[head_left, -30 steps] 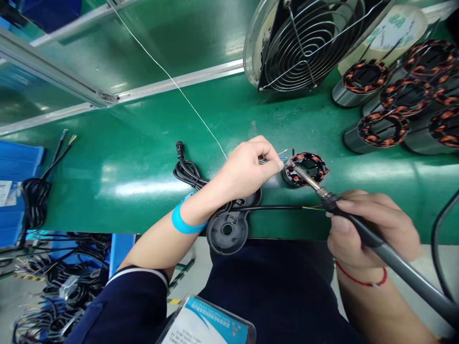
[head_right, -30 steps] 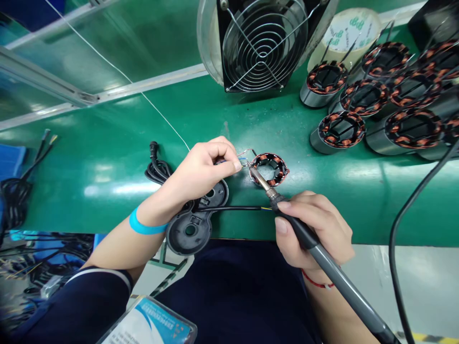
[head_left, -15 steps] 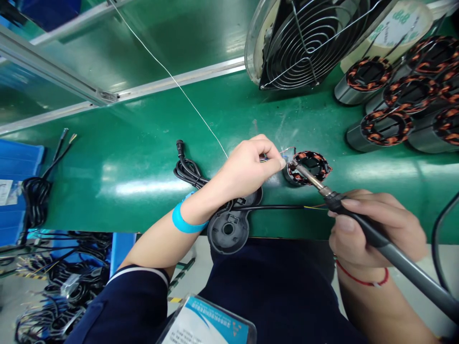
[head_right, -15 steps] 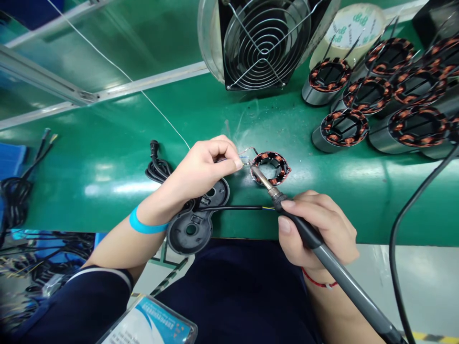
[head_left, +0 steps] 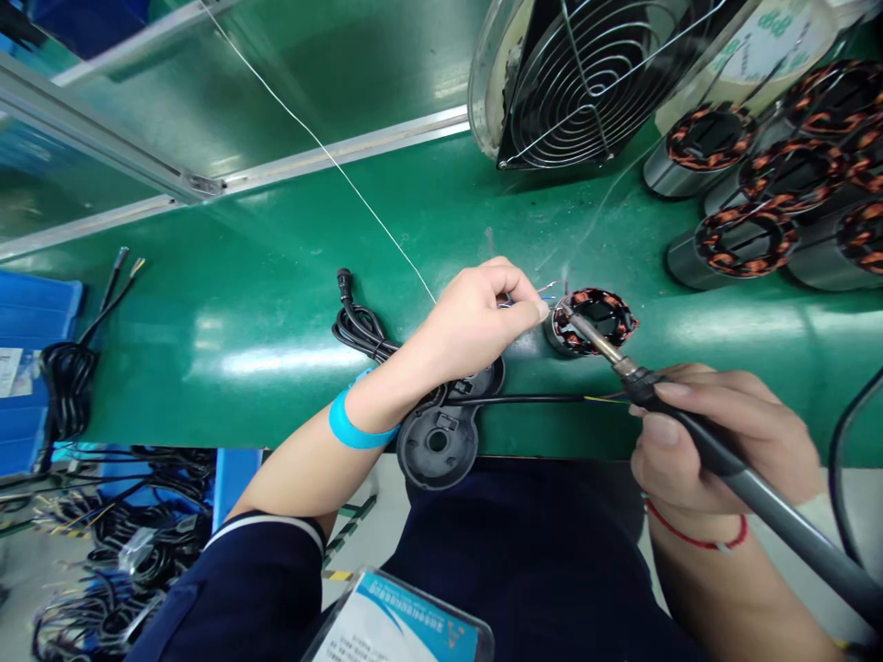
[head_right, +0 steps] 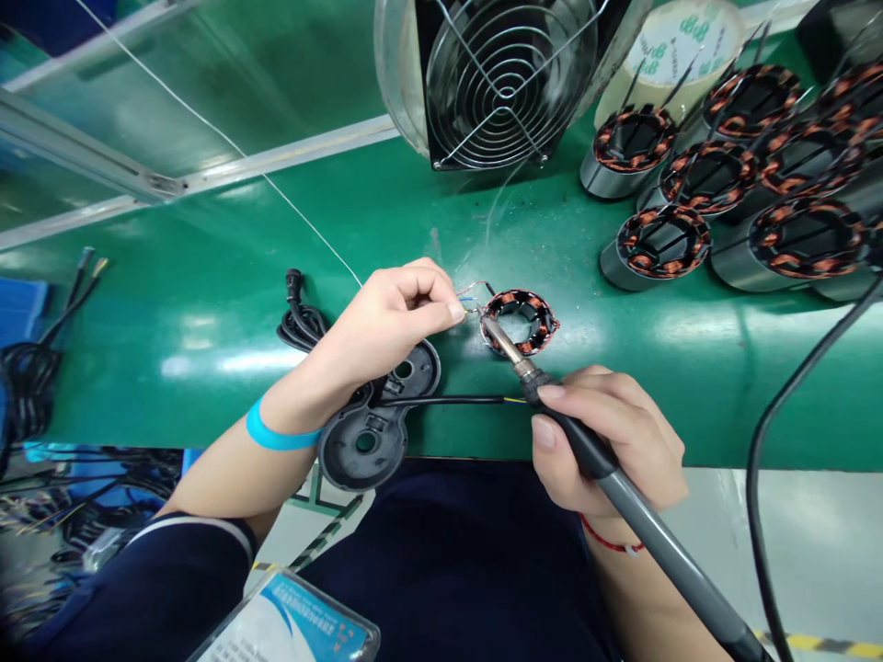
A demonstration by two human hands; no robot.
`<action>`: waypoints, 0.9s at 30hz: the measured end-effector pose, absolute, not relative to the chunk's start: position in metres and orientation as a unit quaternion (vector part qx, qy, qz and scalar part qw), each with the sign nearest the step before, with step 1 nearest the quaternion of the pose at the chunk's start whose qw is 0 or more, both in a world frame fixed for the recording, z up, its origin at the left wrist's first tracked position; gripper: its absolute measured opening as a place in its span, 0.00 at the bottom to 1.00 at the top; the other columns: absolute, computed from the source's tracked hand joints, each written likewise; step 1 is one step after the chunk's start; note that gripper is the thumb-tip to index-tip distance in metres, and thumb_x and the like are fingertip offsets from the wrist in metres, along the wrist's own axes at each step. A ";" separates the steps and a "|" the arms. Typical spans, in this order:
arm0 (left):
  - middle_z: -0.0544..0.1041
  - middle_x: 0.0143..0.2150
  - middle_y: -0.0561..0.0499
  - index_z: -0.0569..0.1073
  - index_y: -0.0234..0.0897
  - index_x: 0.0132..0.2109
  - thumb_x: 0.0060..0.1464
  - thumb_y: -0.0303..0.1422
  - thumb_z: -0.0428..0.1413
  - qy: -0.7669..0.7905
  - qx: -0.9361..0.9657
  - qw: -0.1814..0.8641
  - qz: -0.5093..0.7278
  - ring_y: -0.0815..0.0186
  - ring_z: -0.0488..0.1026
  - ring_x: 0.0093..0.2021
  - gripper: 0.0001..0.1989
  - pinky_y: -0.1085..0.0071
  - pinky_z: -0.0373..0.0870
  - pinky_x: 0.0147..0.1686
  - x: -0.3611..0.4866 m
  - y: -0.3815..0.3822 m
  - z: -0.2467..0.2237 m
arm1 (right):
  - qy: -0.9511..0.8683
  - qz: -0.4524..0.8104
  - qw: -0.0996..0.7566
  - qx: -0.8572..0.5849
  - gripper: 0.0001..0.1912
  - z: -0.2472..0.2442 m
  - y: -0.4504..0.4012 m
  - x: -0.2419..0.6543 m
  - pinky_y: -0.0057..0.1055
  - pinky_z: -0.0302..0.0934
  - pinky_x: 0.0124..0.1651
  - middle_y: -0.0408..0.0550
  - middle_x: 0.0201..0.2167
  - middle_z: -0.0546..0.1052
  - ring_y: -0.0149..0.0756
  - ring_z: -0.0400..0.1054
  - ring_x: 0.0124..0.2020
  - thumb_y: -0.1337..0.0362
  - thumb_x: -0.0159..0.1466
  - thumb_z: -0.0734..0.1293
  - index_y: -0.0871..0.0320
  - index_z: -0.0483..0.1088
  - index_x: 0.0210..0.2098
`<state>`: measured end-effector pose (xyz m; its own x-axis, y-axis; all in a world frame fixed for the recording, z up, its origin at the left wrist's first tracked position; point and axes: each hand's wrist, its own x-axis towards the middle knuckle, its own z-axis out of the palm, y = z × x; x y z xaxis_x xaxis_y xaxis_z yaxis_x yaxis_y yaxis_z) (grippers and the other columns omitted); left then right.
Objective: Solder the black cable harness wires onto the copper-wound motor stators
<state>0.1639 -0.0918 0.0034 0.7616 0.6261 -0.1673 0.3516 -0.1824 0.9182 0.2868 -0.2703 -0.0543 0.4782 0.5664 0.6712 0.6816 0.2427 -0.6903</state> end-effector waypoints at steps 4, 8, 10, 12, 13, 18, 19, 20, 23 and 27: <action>0.72 0.33 0.53 0.72 0.33 0.26 0.51 0.26 0.55 0.324 0.762 0.546 0.126 0.72 0.67 0.33 0.07 0.69 0.63 0.34 0.164 -0.092 0.004 | -0.539 -0.082 0.637 -0.545 0.17 -0.053 -0.262 0.288 0.33 0.62 0.19 0.46 0.25 0.75 0.35 0.67 0.20 0.70 0.55 0.70 0.59 0.75 0.44; 0.72 0.33 0.53 0.71 0.33 0.25 0.51 0.26 0.55 0.325 0.762 0.546 0.125 0.72 0.67 0.33 0.07 0.69 0.64 0.35 0.165 -0.093 0.005 | -0.520 -0.142 0.607 -0.584 0.16 -0.053 -0.259 0.291 0.31 0.61 0.19 0.44 0.22 0.74 0.35 0.69 0.20 0.66 0.57 0.71 0.58 0.76 0.46; 0.71 0.32 0.53 0.71 0.33 0.25 0.51 0.26 0.56 0.328 0.762 0.545 0.125 0.72 0.67 0.33 0.07 0.69 0.63 0.34 0.165 -0.093 0.005 | -0.491 -0.166 0.592 -0.617 0.18 -0.051 -0.256 0.292 0.31 0.63 0.22 0.46 0.24 0.76 0.37 0.72 0.22 0.63 0.59 0.72 0.58 0.75 0.49; 0.71 0.32 0.54 0.70 0.33 0.25 0.50 0.26 0.56 0.333 0.760 0.544 0.124 0.72 0.67 0.32 0.07 0.69 0.63 0.34 0.165 -0.093 0.004 | -0.472 -0.162 0.600 -0.625 0.23 -0.047 -0.251 0.291 0.34 0.68 0.26 0.48 0.28 0.78 0.39 0.75 0.27 0.60 0.60 0.72 0.59 0.72 0.53; 0.71 0.32 0.54 0.70 0.33 0.25 0.50 0.26 0.56 0.335 0.759 0.545 0.125 0.72 0.67 0.32 0.07 0.69 0.63 0.34 0.165 -0.093 0.004 | -0.468 -0.148 0.609 -0.623 0.25 -0.044 -0.248 0.289 0.35 0.70 0.29 0.48 0.31 0.78 0.41 0.76 0.29 0.58 0.60 0.71 0.58 0.70 0.56; 0.71 0.32 0.53 0.71 0.33 0.26 0.51 0.26 0.55 0.336 0.756 0.548 0.123 0.72 0.67 0.33 0.06 0.70 0.62 0.34 0.165 -0.092 0.004 | -0.441 -0.020 0.610 -0.658 0.25 -0.025 -0.235 0.280 0.46 0.71 0.46 0.46 0.38 0.79 0.43 0.76 0.39 0.61 0.67 0.64 0.52 0.60 0.63; 0.71 0.32 0.53 0.71 0.33 0.26 0.51 0.26 0.55 0.336 0.756 0.548 0.122 0.72 0.67 0.32 0.06 0.70 0.62 0.34 0.165 -0.092 0.004 | -0.440 -0.006 0.589 -0.677 0.23 -0.022 -0.233 0.279 0.47 0.69 0.50 0.45 0.38 0.79 0.43 0.75 0.41 0.63 0.67 0.64 0.52 0.62 0.62; 0.71 0.32 0.53 0.71 0.33 0.26 0.51 0.26 0.55 0.336 0.757 0.547 0.120 0.72 0.66 0.32 0.06 0.70 0.62 0.34 0.165 -0.092 0.004 | -0.450 0.008 0.562 -0.693 0.22 -0.019 -0.232 0.279 0.48 0.66 0.54 0.45 0.38 0.80 0.43 0.75 0.44 0.64 0.67 0.64 0.52 0.63 0.60; 0.71 0.32 0.53 0.71 0.33 0.27 0.51 0.27 0.56 0.333 0.763 0.542 0.117 0.72 0.66 0.33 0.06 0.70 0.62 0.35 0.165 -0.092 0.005 | -0.507 0.051 0.487 -0.709 0.26 -0.017 -0.231 0.281 0.49 0.60 0.58 0.46 0.47 0.78 0.44 0.69 0.53 0.65 0.65 0.66 0.49 0.60 0.61; 0.71 0.30 0.54 0.71 0.33 0.27 0.52 0.30 0.56 0.334 0.766 0.539 0.112 0.73 0.65 0.31 0.07 0.73 0.60 0.32 0.163 -0.093 0.006 | -0.533 0.070 0.459 -0.707 0.28 -0.019 -0.231 0.284 0.48 0.61 0.56 0.45 0.45 0.78 0.43 0.70 0.50 0.65 0.64 0.67 0.49 0.57 0.62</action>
